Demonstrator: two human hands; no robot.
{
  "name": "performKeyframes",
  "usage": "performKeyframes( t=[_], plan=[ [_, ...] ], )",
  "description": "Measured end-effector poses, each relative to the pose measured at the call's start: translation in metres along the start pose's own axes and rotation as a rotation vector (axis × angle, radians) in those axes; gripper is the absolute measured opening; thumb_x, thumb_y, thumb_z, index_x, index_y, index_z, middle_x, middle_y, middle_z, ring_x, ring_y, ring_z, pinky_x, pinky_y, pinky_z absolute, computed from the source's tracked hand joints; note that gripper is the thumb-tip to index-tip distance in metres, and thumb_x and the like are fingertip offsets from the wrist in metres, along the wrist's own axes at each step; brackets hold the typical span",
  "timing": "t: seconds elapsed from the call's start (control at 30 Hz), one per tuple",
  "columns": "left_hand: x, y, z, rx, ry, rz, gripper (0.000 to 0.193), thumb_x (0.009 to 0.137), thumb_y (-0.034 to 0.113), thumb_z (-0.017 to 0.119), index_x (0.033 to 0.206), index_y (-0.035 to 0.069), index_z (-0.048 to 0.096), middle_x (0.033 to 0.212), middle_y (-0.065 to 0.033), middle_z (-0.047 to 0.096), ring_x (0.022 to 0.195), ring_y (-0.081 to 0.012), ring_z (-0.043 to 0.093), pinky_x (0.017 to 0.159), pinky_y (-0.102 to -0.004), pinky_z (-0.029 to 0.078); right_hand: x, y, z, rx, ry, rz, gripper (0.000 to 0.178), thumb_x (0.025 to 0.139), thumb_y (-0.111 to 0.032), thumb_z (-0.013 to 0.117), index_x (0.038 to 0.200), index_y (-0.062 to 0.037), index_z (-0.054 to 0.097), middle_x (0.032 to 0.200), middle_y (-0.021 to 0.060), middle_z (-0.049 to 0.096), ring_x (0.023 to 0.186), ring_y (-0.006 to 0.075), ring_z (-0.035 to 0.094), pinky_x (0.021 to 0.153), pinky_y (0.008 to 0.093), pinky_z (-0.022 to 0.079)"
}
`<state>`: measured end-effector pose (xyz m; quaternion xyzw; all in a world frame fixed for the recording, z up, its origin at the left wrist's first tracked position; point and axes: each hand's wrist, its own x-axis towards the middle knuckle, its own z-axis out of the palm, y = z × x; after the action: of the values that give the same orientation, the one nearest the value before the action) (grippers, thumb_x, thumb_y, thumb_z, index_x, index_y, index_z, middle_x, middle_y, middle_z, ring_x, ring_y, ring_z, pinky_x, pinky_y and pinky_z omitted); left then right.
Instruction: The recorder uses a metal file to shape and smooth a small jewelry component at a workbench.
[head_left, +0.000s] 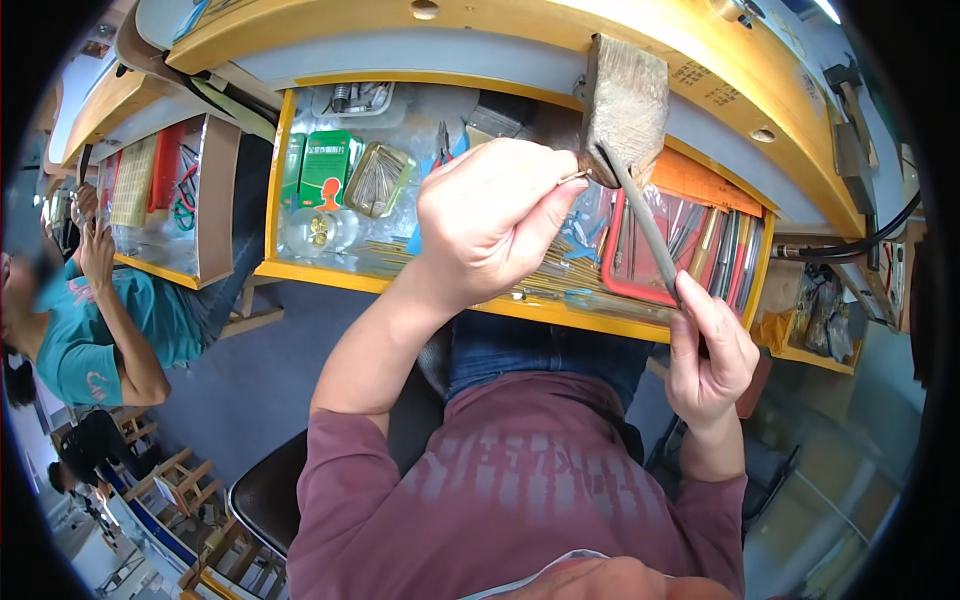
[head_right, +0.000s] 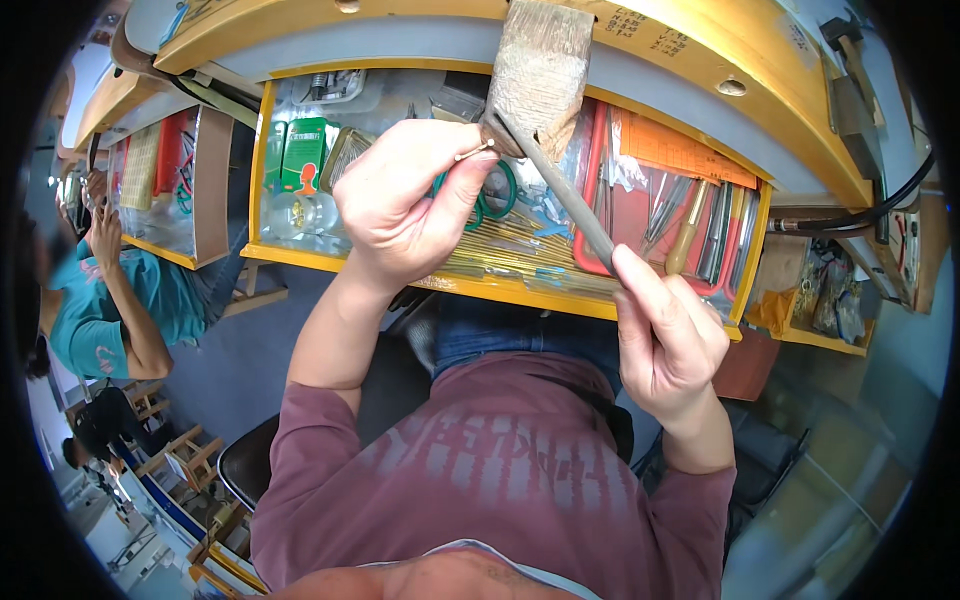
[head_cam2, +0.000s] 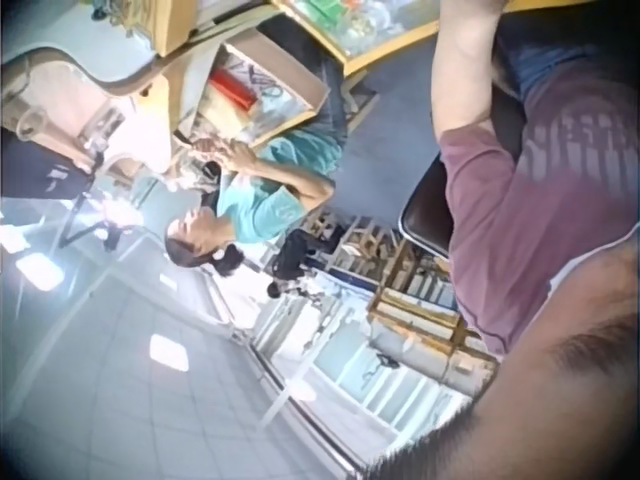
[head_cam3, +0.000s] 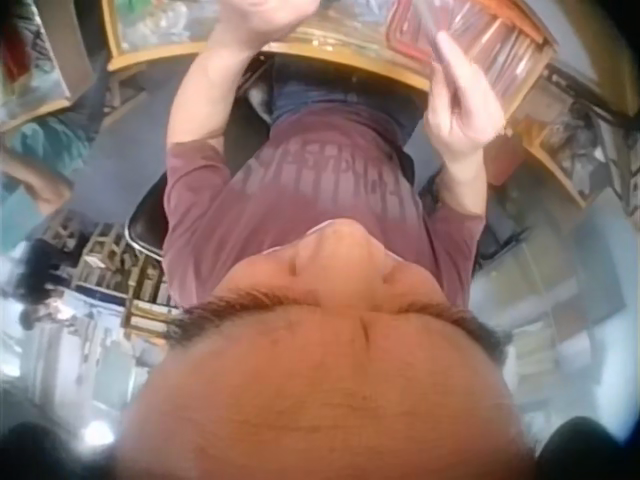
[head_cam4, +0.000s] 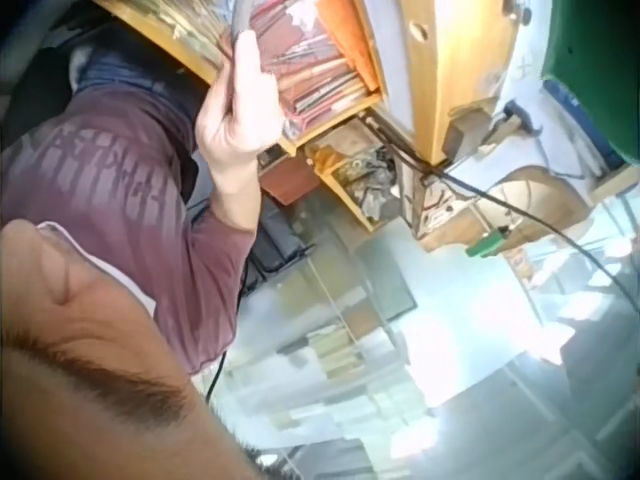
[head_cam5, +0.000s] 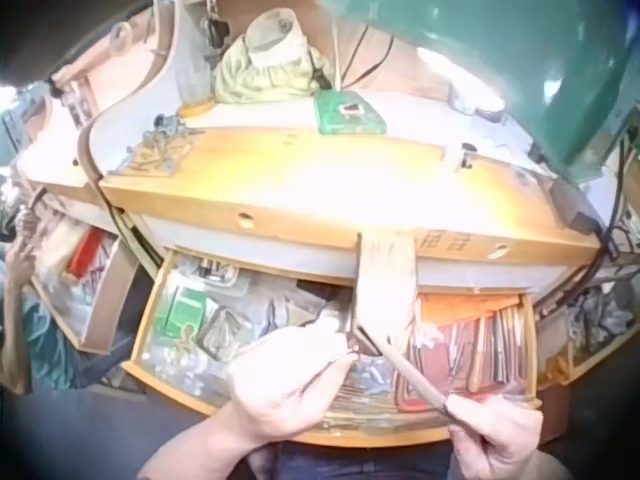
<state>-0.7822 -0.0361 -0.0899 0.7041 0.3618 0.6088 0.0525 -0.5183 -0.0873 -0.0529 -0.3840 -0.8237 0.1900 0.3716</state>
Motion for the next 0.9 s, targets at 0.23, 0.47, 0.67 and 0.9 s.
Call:
performKeyframes(
  t=[0.23, 0.47, 0.67, 0.9],
  plan=[
    [-0.003, -0.007, 0.001, 0.041, -0.004, 0.067, 0.017, 0.081, -0.007, 0.080, 0.097, -0.007, 0.075, 0.087, -0.0154, 0.075, 0.074, -0.0274, 0.072, 0.068, -0.0342, 0.058, -0.003, -0.008, -0.006, -0.100, -0.018, -0.115, 0.047, 0.078, 0.016, 0.075, 0.123, 0.0051, 0.072, 0.071, 0.0076, 0.058, 0.056, 0.0179, 0.055, 0.053, 0.0294, 0.045],
    [-0.007, -0.007, 0.005, 0.038, 0.030, 0.079, 0.018, 0.080, -0.006, 0.080, 0.097, -0.006, 0.073, 0.083, -0.0138, 0.071, 0.072, -0.0281, 0.070, 0.066, -0.0347, 0.057, 0.045, -0.016, 0.015, -0.194, -0.086, -0.199, 0.053, 0.072, 0.017, 0.071, 0.124, 0.0056, 0.072, 0.071, 0.0091, 0.056, 0.052, 0.0211, 0.052, 0.049, 0.0344, 0.043],
    [-0.008, -0.003, 0.006, 0.016, 0.042, 0.011, 0.014, 0.085, -0.008, 0.077, 0.099, -0.007, 0.073, 0.086, -0.0150, 0.074, 0.074, -0.0256, 0.070, 0.068, -0.0333, 0.057, 0.027, -0.021, 0.004, -0.155, 0.040, -0.174, 0.044, 0.078, 0.015, 0.074, 0.121, 0.0061, 0.072, 0.069, 0.0084, 0.058, 0.054, 0.0197, 0.056, 0.051, 0.0316, 0.045],
    [-0.007, -0.005, 0.007, 0.027, 0.047, 0.075, 0.017, 0.084, -0.010, 0.078, 0.100, -0.007, 0.074, 0.087, -0.0164, 0.074, 0.074, -0.0266, 0.070, 0.069, -0.0340, 0.057, 0.027, -0.014, 0.006, -0.223, -0.068, -0.189, 0.051, 0.074, 0.016, 0.073, 0.124, 0.0056, 0.072, 0.066, 0.0070, 0.053, 0.051, 0.0189, 0.052, 0.048, 0.0322, 0.041]
  ],
)
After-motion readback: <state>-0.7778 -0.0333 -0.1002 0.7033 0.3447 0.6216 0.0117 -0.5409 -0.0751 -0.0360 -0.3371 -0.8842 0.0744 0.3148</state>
